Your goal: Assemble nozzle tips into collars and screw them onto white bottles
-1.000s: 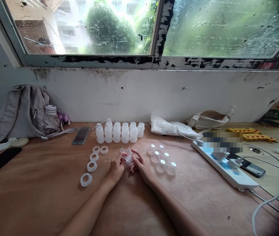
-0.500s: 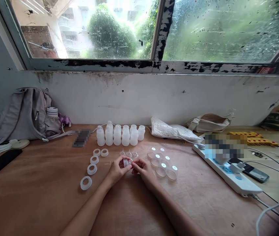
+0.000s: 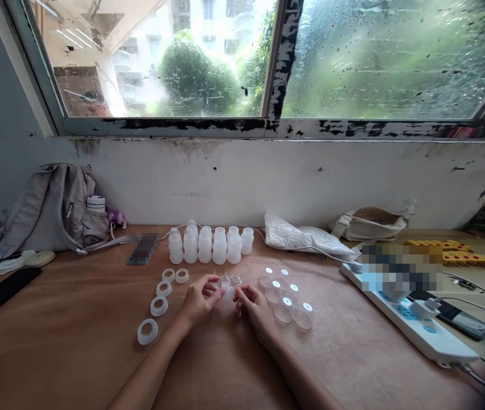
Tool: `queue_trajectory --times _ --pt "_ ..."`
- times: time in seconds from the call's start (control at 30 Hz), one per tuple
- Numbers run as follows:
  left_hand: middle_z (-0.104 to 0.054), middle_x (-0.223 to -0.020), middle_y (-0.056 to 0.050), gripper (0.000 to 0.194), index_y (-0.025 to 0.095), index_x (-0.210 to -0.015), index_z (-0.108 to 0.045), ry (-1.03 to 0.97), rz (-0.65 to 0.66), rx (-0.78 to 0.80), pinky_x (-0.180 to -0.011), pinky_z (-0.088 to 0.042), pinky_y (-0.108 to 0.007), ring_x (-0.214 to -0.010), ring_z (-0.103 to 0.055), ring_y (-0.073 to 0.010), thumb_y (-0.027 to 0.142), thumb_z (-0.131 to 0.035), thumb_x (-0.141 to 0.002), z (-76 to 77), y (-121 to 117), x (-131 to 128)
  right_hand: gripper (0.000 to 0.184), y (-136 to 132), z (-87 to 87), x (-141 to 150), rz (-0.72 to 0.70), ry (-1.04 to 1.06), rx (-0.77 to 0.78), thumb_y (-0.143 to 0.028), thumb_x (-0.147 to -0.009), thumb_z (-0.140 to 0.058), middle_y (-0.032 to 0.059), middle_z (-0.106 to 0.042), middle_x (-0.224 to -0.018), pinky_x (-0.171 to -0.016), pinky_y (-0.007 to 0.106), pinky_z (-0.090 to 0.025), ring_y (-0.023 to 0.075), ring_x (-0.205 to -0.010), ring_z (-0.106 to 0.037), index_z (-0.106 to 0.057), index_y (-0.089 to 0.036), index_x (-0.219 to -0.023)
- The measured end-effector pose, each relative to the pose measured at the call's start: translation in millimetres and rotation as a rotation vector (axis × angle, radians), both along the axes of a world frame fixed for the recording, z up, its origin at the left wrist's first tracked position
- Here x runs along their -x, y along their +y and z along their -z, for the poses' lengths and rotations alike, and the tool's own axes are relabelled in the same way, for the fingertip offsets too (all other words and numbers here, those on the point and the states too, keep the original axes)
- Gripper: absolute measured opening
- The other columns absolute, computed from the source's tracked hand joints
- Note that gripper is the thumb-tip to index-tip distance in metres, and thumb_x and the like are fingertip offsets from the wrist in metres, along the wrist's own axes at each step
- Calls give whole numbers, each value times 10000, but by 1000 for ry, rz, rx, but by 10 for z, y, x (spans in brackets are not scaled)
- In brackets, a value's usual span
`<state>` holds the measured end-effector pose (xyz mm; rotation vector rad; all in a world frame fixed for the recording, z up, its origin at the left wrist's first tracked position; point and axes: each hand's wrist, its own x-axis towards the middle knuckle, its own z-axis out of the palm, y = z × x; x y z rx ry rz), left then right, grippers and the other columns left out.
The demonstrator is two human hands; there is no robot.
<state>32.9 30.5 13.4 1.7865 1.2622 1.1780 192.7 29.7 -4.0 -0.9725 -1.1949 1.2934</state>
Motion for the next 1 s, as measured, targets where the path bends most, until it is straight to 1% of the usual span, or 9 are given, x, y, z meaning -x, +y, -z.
queue_trajectory --times 0.1,0.2,0.33,0.4,0.53,0.6,0.7,0.87,1.0 --pt "-614 -874 -50 225 172 -895 -555 129 -130 -125 -598 -462 -227 -677 -580 -125 339 -465 -774 -144 129 60 320 49 38 -25 85 91 50 -469 -680 -584 -24 -518 -586 -368 193 -337 63 -378 -437 -493 -162 -674" --pt "-607 -858 -31 218 199 -955 -543 379 -208 -216 -626 -445 -237 -634 -567 -119 294 -431 -794 -356 339 59 321 80 57 -33 111 124 79 -463 -665 -603 -32 -501 -562 -358 189 -332 61 -372 -427 -484 -165 -674" --pt "-609 -884 -39 338 239 -1142 -447 703 -222 -141 -681 -421 -261 -780 -581 -176 329 -392 -822 -575 668 -50 329 85 53 -24 118 143 99 -467 -643 -618 -37 -493 -530 -346 191 -326 64 -359 -419 -483 -168 -662" --pt "-604 -913 -59 346 230 -1151 -436 797 -218 -87 -689 -416 -277 -815 -578 -197 337 -395 -823 -598 812 -122 332 83 46 -19 118 152 110 -468 -634 -624 -39 -490 -518 -339 192 -323 65 -353 -415 -482 -169 -658" --pt "-590 -916 -81 256 203 -1038 -496 834 -218 -65 -656 -413 -273 -794 -577 -196 310 -417 -820 -552 963 -234 337 85 40 -16 122 157 115 -469 -622 -631 -45 -484 -503 -332 189 -320 64 -348 -408 -479 -169 -652" --pt "-579 -906 -69 207 206 -971 -516 835 -221 -78 -642 -410 -260 -778 -573 -183 294 -389 -833 -562 947 -254 338 90 43 -18 121 162 116 -469 -622 -631 -46 -482 -500 -329 187 -315 63 -348 -406 -478 -169 -653" --pt "-536 -949 -62 243 221 -971 -502 822 -247 -138 -642 -409 -260 -775 -560 -172 304 -301 -861 -673 813 -211 336 102 57 -23 119 171 113 -470 -623 -629 -46 -481 -502 -329 187 -315 65 -353 -408 -481 -170 -657" --pt "-436 -1046 -66 222 212 -905 -511 671 -321 -384 -690 -427 -288 -853 -520 -179 309 -320 -845 -914 414 26 331 115 82 -35 116 185 110 -469 -627 -629 -43 -487 -521 -341 199 -330 69 -361 -417 -485 -174 -667" --pt "-430 -1098 -57 191 207 -893 -472 511 -196 -383 -754 -428 -297 -896 -512 -169 274 -300 -845 -859 69 189 319 116 90 -49 126 198 105 -455 -636 -629 -41 -485 -528 -347 201 -333 69 -367 -421 -489 -171 -677"
